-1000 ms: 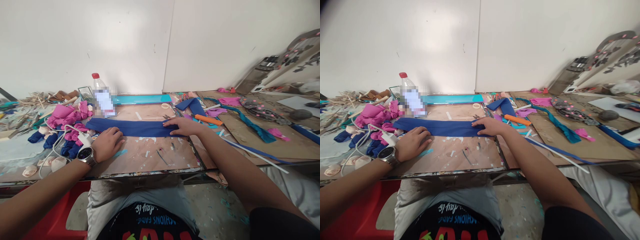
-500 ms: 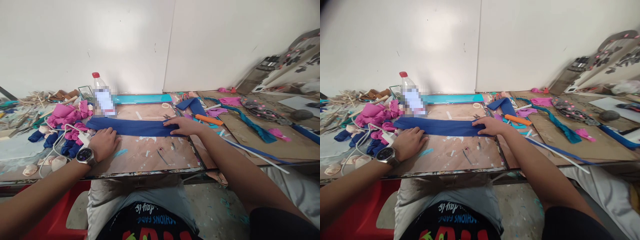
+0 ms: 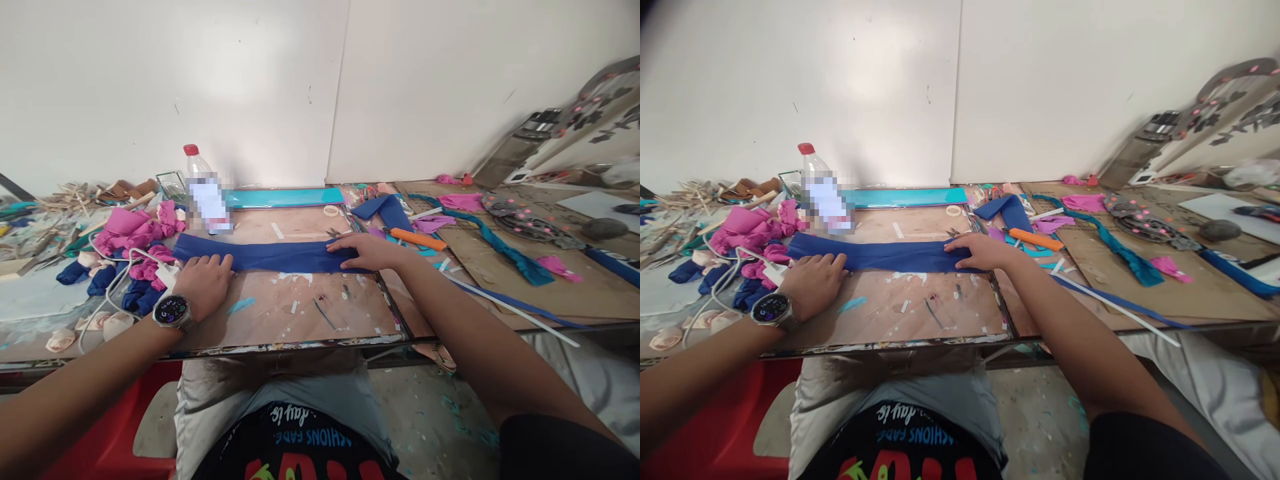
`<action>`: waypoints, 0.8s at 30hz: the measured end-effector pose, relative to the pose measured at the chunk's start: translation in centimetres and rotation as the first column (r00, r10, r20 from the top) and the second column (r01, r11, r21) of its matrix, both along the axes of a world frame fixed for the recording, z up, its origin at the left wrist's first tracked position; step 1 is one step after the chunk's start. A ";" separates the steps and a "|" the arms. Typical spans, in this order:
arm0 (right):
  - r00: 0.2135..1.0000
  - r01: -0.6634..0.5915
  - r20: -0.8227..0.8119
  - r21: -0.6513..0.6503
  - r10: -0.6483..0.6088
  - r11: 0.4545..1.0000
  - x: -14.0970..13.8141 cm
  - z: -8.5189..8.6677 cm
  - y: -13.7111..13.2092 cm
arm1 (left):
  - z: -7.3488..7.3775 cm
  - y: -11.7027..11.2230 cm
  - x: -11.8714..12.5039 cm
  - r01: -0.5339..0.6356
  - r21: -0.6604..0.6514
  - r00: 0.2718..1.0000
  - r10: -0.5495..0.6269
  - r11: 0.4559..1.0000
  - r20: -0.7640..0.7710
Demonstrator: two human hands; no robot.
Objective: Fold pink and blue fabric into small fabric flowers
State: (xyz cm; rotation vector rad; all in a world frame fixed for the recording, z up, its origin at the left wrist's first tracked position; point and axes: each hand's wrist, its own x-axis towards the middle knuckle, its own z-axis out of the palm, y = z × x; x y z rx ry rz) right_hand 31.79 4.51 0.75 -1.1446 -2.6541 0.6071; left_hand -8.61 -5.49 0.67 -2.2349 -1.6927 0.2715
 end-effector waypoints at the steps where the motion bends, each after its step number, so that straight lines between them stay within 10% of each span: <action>1: 1.000 -0.001 0.000 0.000 0.001 1.000 0.0 0.0 0.0 | 0.1 0.0 -0.1 0.009 0.004 1.000 -0.009 1.000 -0.011; 24: 0.999 -0.043 -0.002 0.011 0.043 0.999 -0.3 0.2 -0.3 | 0.8 -0.9 -0.5 0.113 -0.023 0.992 -0.114 0.993 -0.056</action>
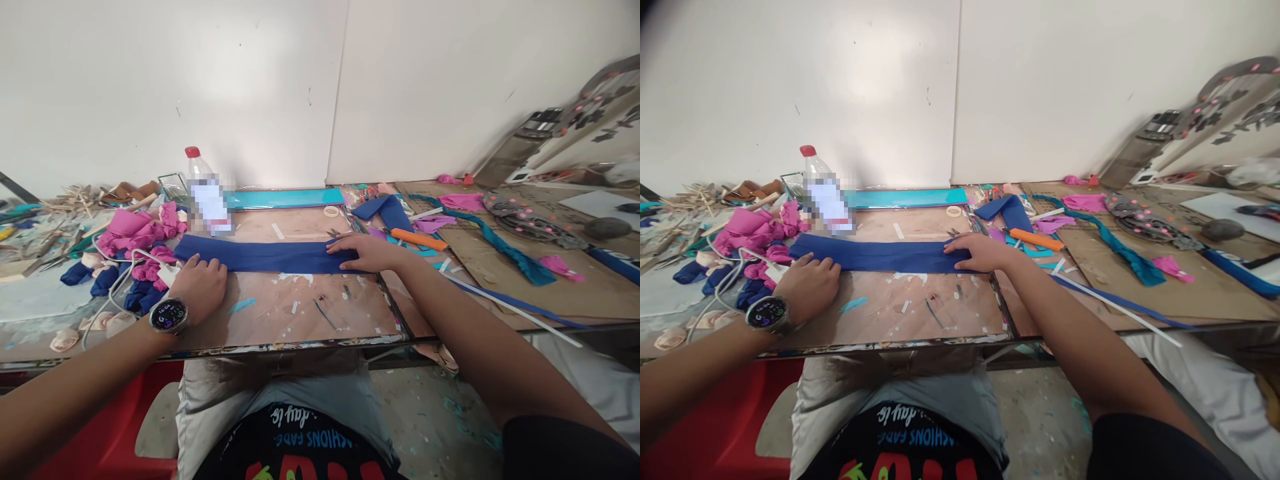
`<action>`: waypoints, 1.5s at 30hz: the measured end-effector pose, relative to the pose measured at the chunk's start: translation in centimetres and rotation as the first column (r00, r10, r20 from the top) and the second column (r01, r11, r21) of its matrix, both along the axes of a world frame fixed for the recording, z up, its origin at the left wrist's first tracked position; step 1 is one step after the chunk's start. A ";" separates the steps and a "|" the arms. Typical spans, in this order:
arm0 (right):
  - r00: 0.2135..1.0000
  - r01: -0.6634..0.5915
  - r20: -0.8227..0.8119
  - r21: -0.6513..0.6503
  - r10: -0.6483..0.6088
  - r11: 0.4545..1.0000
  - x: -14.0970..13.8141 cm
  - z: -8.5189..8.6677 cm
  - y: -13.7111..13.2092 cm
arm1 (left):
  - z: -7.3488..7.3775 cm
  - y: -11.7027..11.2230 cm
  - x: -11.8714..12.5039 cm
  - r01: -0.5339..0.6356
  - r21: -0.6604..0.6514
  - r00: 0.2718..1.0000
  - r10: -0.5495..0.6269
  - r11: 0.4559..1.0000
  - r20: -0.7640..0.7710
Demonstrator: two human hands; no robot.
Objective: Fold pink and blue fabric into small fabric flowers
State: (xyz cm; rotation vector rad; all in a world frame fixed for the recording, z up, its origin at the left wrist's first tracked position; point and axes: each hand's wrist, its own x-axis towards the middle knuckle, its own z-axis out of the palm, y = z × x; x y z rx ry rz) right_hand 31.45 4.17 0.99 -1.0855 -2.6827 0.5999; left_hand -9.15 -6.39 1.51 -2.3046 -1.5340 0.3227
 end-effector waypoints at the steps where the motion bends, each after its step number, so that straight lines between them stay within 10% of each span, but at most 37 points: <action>1: 1.000 -0.006 -0.001 0.007 0.006 1.000 -0.1 -0.1 0.0 | 0.0 0.0 0.1 -0.004 -0.005 1.000 0.004 1.000 0.004; 10: 0.992 -0.124 -0.011 0.052 0.125 0.991 -2.3 -1.1 -1.0 | 0.5 0.8 3.2 -0.012 -0.101 0.990 0.026 0.995 0.139; 20: 0.962 -0.261 -0.046 0.131 0.268 0.957 -5.8 -1.2 -2.9 | 3.3 1.1 11.5 0.277 0.013 0.911 -0.267 0.961 0.315; 32: 0.991 0.095 0.063 0.293 -0.118 0.952 -0.8 -1.4 0.6 | -2.0 1.9 13.6 0.310 -0.072 0.880 -0.258 0.948 0.398; 45: 0.987 0.158 -0.034 0.260 -0.154 0.953 -2.2 -1.4 -0.4 | -2.2 1.1 13.1 0.249 -0.102 0.882 -0.182 0.963 0.435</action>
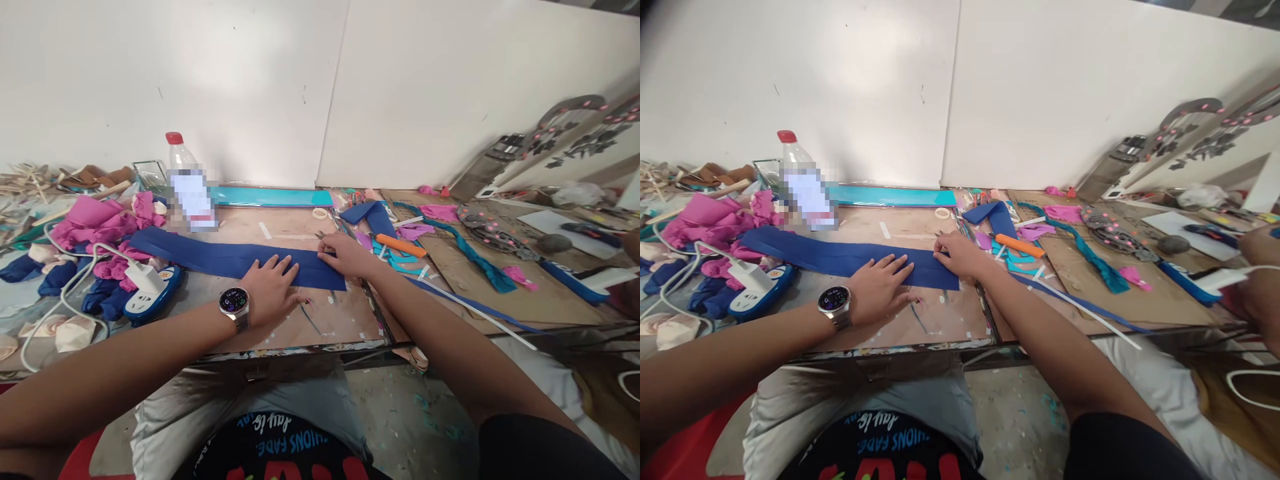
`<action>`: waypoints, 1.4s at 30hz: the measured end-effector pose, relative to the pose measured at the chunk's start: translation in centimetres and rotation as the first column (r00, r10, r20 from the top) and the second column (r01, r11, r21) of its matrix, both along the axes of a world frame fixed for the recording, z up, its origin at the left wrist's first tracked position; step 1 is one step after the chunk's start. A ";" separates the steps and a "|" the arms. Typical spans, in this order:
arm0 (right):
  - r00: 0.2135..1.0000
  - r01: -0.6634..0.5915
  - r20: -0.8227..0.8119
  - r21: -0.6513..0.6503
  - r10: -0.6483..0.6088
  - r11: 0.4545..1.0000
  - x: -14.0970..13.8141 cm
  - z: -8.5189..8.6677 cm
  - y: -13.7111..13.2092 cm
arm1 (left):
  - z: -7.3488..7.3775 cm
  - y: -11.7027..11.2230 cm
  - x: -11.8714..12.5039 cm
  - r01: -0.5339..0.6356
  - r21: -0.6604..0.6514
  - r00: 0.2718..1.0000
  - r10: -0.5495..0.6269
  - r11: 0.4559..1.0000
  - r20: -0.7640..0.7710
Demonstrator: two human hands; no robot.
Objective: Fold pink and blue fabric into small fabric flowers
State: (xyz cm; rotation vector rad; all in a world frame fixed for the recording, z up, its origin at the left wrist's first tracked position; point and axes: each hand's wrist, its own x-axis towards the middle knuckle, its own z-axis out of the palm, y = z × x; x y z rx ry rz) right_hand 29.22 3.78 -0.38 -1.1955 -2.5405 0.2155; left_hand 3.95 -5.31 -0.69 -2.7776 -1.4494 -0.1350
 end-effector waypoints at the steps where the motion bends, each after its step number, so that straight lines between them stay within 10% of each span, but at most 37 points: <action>1: 1.000 0.007 -0.013 0.001 -0.007 1.000 -0.2 0.0 -0.1 | 0.1 0.0 0.0 -0.008 0.001 1.000 0.008 1.000 -0.001; 12: 0.999 -0.051 -0.011 0.033 0.051 0.998 -1.2 -0.7 0.0 | 1.6 -0.1 -0.4 -0.138 0.045 0.988 0.141 0.989 -0.067; 23: 0.999 0.008 -0.042 -0.001 -0.008 1.000 -3.9 1.4 0.4 | 0.7 1.7 -1.0 -0.023 0.183 0.993 0.001 0.983 0.119; 33: 0.836 0.057 -0.487 -0.382 -0.253 0.922 -1.9 -2.0 2.1 | -0.8 2.6 -1.3 0.020 -0.045 0.993 -0.015 0.999 0.113; 42: 0.912 0.072 -0.331 -0.453 -0.243 0.889 0.7 -1.0 2.7 | -0.9 2.3 -1.3 -0.006 -0.058 0.998 0.009 0.998 0.060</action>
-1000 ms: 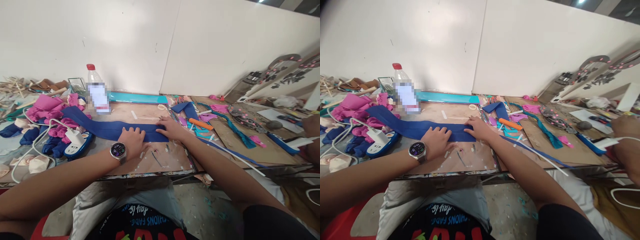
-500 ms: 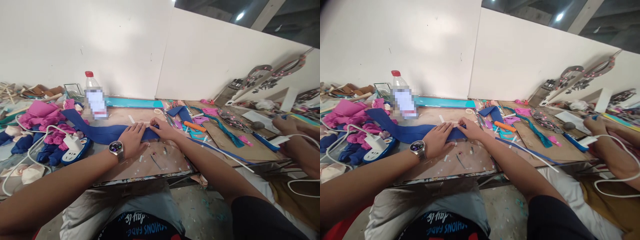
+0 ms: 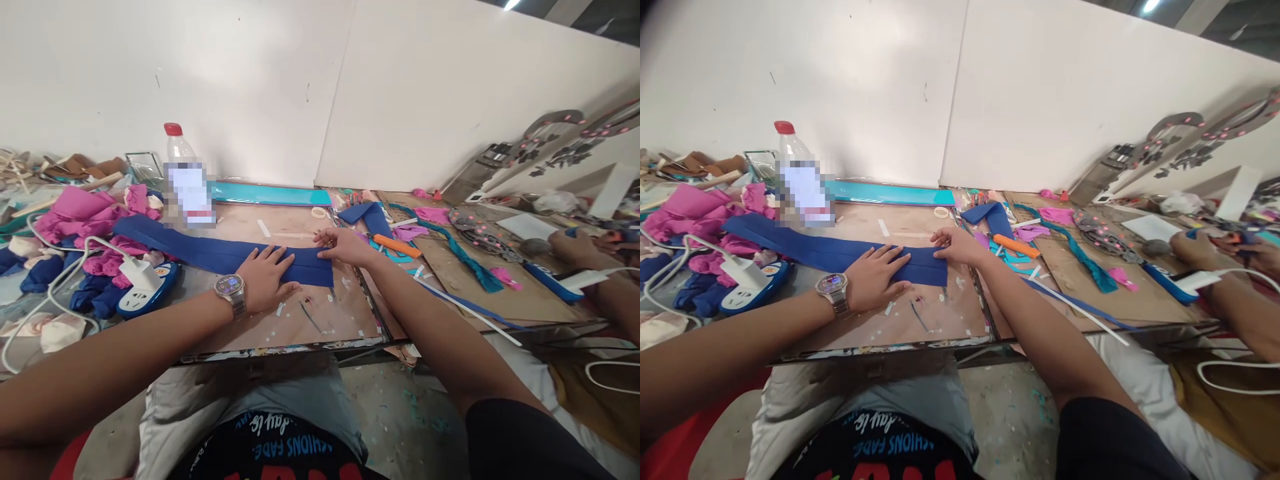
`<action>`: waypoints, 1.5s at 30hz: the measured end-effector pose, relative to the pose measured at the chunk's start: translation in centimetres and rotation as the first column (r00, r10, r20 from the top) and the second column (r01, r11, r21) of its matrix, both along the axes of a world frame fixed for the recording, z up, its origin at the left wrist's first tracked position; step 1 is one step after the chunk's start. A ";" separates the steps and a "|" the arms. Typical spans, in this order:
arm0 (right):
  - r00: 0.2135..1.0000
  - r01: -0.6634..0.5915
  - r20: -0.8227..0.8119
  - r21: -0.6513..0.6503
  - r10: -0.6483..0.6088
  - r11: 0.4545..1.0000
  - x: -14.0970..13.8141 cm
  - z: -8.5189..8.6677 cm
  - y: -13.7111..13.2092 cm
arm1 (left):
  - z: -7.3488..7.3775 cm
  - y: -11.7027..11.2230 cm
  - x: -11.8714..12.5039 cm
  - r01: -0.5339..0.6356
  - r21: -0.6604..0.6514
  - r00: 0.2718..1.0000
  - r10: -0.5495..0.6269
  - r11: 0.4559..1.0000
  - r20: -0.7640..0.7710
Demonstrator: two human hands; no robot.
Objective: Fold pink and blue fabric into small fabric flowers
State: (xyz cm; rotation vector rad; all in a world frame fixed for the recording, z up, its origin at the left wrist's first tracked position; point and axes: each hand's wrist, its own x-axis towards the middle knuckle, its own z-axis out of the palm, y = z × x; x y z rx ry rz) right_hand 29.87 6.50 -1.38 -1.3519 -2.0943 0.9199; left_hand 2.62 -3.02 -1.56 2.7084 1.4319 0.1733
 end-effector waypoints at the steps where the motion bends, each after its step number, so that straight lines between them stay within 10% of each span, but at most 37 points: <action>1: 1.000 -0.005 0.027 0.000 0.005 1.000 0.1 0.0 0.0 | 0.0 0.0 0.0 -0.002 0.008 1.000 0.002 1.000 -0.001; 11: 0.978 -0.143 -0.123 0.197 0.169 0.970 -2.6 0.5 -2.1 | 0.6 0.2 0.1 0.015 0.183 0.995 -0.033 0.983 0.097; 18: 0.999 -0.029 -0.024 0.265 0.036 0.964 -2.8 -0.7 -1.8 | -0.1 0.8 -0.1 0.211 0.042 0.972 -0.215 0.976 0.099; 25: 0.952 0.094 0.258 0.271 -0.167 0.958 -1.9 0.0 -1.1 | -0.5 0.7 0.1 0.169 -0.013 0.982 -0.167 0.986 0.084; 45: 0.984 0.013 0.164 0.345 -0.074 0.938 -3.4 -0.3 -2.5 | -1.2 0.7 0.4 0.167 0.008 0.979 -0.167 0.986 0.115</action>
